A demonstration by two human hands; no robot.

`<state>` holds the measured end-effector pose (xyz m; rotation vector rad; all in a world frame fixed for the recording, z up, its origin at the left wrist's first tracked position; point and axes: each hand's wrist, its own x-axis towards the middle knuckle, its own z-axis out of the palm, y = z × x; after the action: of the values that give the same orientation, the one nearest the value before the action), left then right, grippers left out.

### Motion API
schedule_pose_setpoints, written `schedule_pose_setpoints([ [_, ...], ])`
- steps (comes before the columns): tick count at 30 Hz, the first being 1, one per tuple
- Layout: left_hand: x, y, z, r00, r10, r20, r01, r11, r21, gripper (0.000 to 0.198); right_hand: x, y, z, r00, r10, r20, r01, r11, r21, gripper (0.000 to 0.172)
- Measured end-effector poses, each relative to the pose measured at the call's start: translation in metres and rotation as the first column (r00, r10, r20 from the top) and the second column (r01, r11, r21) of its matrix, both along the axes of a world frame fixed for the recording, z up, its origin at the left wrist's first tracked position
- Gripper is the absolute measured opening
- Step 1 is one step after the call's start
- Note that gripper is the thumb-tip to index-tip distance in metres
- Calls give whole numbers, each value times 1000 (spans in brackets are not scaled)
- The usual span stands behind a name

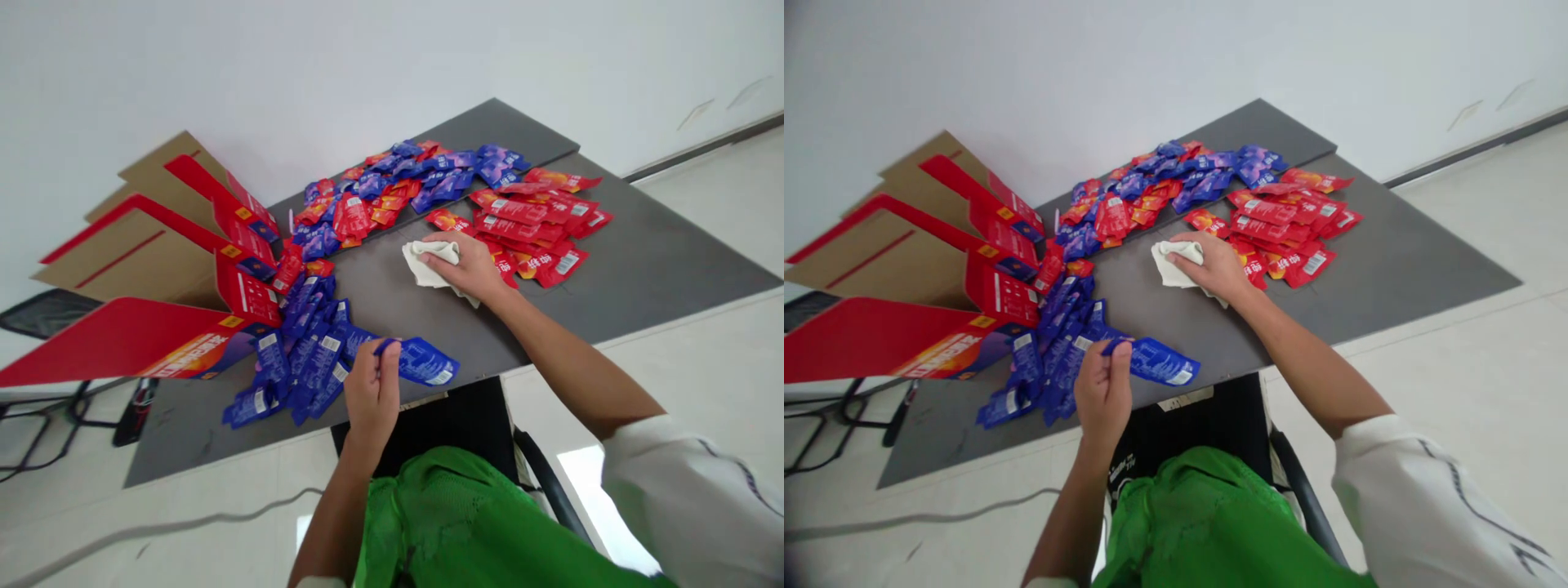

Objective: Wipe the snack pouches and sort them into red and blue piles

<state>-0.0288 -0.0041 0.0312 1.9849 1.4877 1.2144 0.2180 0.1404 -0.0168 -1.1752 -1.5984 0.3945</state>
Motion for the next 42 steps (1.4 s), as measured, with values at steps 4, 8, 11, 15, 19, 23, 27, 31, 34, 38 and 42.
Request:
schedule_pose_setpoints([
  [4,10,39,12,981,-181,75,196,932,-304,27,3,1,1,1000,-13,-22,13,1000,1,48],
  [8,19,77,-7,945,-327,26,302,839,-452,20,4,1,3,1000,-23,-20,23,1000,20,45],
  [11,26,85,-20,942,-289,-170,177,860,-480,22,4,0,5,999,-33,-3,33,999,14,44],
  [15,32,52,-20,909,-158,-386,88,977,-192,44,3,-1,5,1000,-18,12,18,1000,4,45],
  [19,27,-7,-25,834,-239,-497,252,967,-43,49,4,-1,3,1000,-2,26,2,1000,-16,47],
  [23,18,-44,-42,804,-264,-533,301,953,-17,50,4,0,5,999,2,54,-1,1000,-15,47],
  [27,14,-50,-54,802,-289,-523,357,933,32,39,2,-12,18,995,10,96,-14,999,35,42],
  [31,11,-47,-59,817,-295,-496,388,917,94,30,-4,-51,34,916,226,331,-255,966,44,36],
  [34,10,-46,-63,830,-284,-480,384,915,123,25,-10,-87,30,756,400,518,-445,894,-40,42],
  [38,9,-48,-68,835,-272,-479,362,926,106,23,-15,-105,8,656,464,596,-511,854,-102,54],
  [42,8,-49,-71,836,-282,-471,360,929,84,27,-13,-68,-8,696,400,597,-426,899,-106,48],
])
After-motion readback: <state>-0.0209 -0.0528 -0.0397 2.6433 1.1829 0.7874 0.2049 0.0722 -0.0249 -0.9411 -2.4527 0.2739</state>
